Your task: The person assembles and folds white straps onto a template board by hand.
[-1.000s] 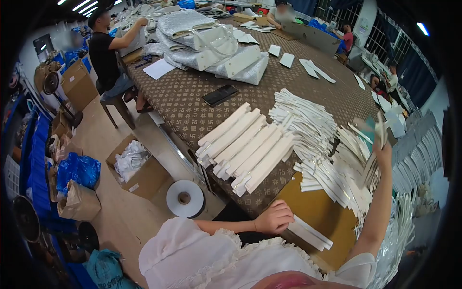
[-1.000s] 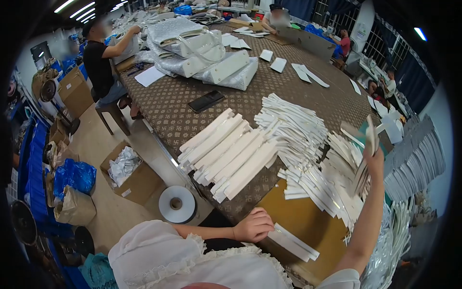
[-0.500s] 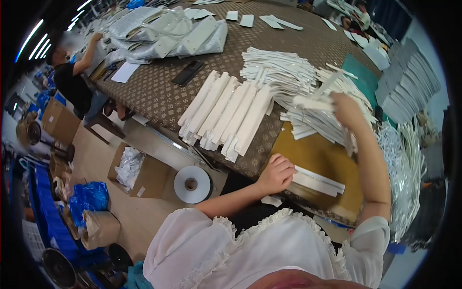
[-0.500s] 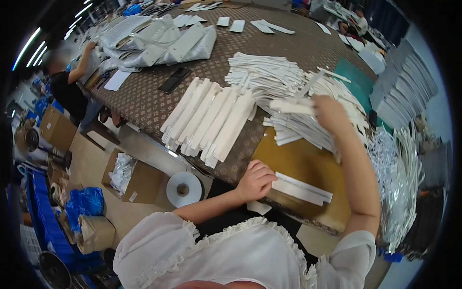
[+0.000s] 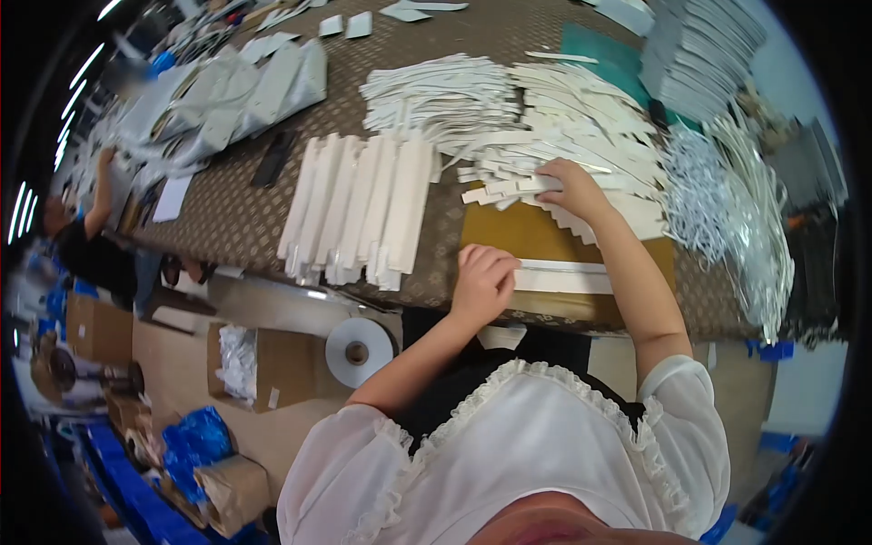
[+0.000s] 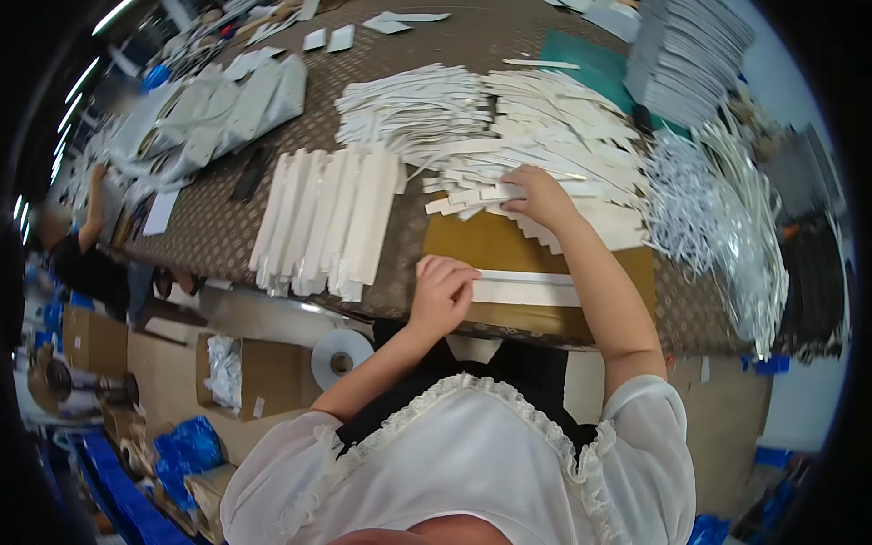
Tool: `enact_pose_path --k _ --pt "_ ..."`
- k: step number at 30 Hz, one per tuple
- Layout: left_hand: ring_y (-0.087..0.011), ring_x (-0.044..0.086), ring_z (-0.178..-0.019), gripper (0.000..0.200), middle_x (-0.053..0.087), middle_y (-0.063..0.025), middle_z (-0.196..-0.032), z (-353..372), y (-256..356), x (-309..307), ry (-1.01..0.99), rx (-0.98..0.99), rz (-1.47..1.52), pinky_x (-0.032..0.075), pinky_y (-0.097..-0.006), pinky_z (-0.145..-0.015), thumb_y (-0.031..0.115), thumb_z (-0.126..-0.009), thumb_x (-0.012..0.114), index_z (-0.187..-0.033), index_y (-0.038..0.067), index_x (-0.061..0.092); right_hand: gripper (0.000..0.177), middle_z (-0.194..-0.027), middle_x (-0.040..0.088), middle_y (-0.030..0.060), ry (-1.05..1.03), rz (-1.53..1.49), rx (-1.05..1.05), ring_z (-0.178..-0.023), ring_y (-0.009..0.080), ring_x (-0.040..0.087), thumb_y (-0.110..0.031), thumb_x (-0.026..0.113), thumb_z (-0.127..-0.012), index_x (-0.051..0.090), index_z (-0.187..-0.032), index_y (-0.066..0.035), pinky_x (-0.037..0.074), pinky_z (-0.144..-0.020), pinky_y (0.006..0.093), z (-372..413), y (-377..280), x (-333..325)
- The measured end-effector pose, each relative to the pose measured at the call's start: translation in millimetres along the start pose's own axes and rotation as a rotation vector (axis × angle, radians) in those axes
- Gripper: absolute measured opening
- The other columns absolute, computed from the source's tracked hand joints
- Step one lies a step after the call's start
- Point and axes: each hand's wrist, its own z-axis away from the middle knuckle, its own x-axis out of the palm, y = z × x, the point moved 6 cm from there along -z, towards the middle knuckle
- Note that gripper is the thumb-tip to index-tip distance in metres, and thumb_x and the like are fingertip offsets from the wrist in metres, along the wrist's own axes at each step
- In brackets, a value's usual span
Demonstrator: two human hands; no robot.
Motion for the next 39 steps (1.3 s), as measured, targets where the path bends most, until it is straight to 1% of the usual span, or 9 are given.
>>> enact_pose_path --k 5,12,19,22,26,30,32,37,39 --pt "-0.0263 0.057 -0.093 0.024 0.061 -0.0070 -0.102 -20 -8 -1 -0.019 -0.165 0.032 0.040 -0.0379 -0.090 0.003 -0.077 0.066 -0.100 0.007 0.065 0.028 -0.098 0.066 0.0097 0.079 -0.041 0.219 -0.095 0.0310 0.060 -0.014 0.076 -0.072 0.070 -0.097 -0.005 0.050 -0.083 0.0375 32 18 -26" --pt "-0.0305 0.053 -0.103 0.032 0.058 -0.0087 -0.110 -53 -45 24 -0.068 -0.381 0.173 0.038 -0.0430 -0.094 0.007 -0.078 0.067 -0.110 0.009 0.062 0.019 -0.095 0.066 0.0084 0.224 0.027 0.058 -0.085 0.0285 0.062 -0.003 0.068 -0.078 0.070 -0.096 -0.006 0.050 -0.074 0.0353 59 1 -34" --pt "-0.0309 0.048 -0.112 0.044 0.049 -0.0116 -0.126 -98 -68 2 0.057 -0.290 -0.330 0.036 -0.0447 -0.095 0.009 -0.078 0.068 -0.120 0.009 0.055 0.027 -0.092 0.063 0.0063 0.381 0.122 -0.006 -0.086 0.0271 0.059 -0.002 0.065 -0.080 0.068 -0.106 -0.009 0.046 -0.079 0.0373 73 -12 -52" --pt "-0.0321 0.059 -0.096 0.033 0.059 -0.0143 -0.115 -121 -90 -11 0.164 -0.122 -0.751 0.045 -0.0433 -0.088 0.013 -0.079 0.069 -0.111 0.006 0.062 0.031 -0.095 0.062 0.0059 0.358 0.155 0.017 -0.091 0.0259 0.057 -0.001 0.064 -0.079 0.066 -0.110 -0.009 0.043 -0.085 0.0382 77 -15 -52" --pt "-0.0336 0.063 -0.081 0.027 0.066 -0.0146 -0.099 -138 -138 0 -0.368 -0.366 -0.750 0.049 -0.0436 -0.081 0.014 -0.082 0.065 -0.106 0.002 0.064 0.038 -0.103 0.061 0.0068 0.295 0.159 0.057 -0.101 0.0247 0.056 -0.001 0.063 -0.079 0.062 -0.116 -0.010 0.038 -0.094 0.0397 74 -16 -44" --pt "-0.0266 0.063 -0.065 0.021 0.066 -0.0101 -0.081 -144 -94 -23 -0.084 -0.310 -0.510 0.051 -0.0375 -0.066 0.013 -0.086 0.062 -0.101 0.000 0.067 0.044 -0.112 0.058 0.0087 0.516 0.169 -0.031 -0.108 0.0263 0.053 -0.002 0.063 -0.080 0.059 -0.123 -0.011 0.035 -0.099 0.0408 71 -35 -60" --pt "-0.0155 0.060 -0.060 0.018 0.065 -0.0064 -0.081 -138 -65 -23 -0.206 -0.677 0.172 0.048 -0.0278 -0.056 0.011 -0.089 0.060 -0.101 0.000 0.067 0.050 -0.117 0.057 0.0094 0.575 0.170 -0.101 -0.111 0.0272 0.052 -0.003 0.064 -0.080 0.056 -0.128 -0.013 0.033 -0.101 0.0425 76 -58 -78" --pt "-0.0079 0.056 -0.062 0.015 0.063 -0.0049 -0.083 -122 -11 -17 -0.470 -0.541 0.438 0.046 -0.0216 -0.055 0.008 -0.091 0.060 -0.102 0.001 0.067 0.043 -0.109 0.059 0.0056 0.473 0.338 -0.126 -0.102 0.0203 0.055 -0.007 0.061 -0.087 0.055 -0.130 -0.012 0.040 -0.093 0.0364 72 -123 -92" --pt "-0.0080 0.055 -0.063 0.017 0.064 -0.0053 -0.086 -124 18 -23 -0.529 -0.251 0.343 0.046 -0.0217 -0.055 0.004 -0.090 0.061 -0.106 0.000 0.066 0.038 -0.101 0.059 0.0022 0.302 -0.379 0.131 -0.092 0.0135 0.055 -0.010 0.058 -0.092 0.054 -0.130 -0.009 0.042 -0.084 0.0287 74 -97 -81"
